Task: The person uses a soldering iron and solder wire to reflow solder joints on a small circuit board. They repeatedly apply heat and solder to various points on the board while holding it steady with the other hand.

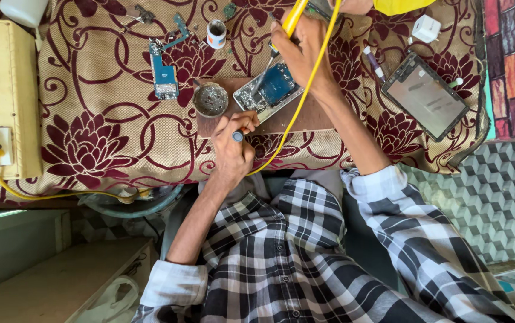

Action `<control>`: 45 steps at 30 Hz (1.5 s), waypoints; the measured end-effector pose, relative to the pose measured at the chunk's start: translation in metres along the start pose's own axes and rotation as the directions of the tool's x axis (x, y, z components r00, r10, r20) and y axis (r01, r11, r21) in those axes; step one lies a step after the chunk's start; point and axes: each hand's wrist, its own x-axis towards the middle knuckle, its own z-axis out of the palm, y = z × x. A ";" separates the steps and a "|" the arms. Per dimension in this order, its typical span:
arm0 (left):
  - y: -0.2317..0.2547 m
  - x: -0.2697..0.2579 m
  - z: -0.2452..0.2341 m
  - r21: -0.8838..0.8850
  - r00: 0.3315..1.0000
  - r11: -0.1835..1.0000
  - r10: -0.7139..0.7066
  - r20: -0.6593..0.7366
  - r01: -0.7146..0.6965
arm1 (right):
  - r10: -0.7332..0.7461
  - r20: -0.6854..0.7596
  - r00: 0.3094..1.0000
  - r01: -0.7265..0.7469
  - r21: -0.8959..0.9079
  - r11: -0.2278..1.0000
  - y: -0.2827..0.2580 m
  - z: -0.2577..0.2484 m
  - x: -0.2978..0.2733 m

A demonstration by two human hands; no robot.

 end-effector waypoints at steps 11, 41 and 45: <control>0.000 -0.003 -0.006 0.054 0.990 0.997 0.049 0.135 -0.056 | 0.369 -0.107 0.923 -0.320 0.318 0.893 0.010 0.013 -0.029; 0.004 0.089 0.058 -0.072 0.942 0.957 -0.290 -0.171 0.281 | 0.370 -0.527 0.765 0.065 0.635 0.769 0.033 -0.049 -0.153; -0.016 0.096 0.080 -0.452 0.904 0.834 -0.409 -0.122 0.316 | 0.337 -0.603 0.723 0.131 0.599 0.790 0.036 -0.046 -0.156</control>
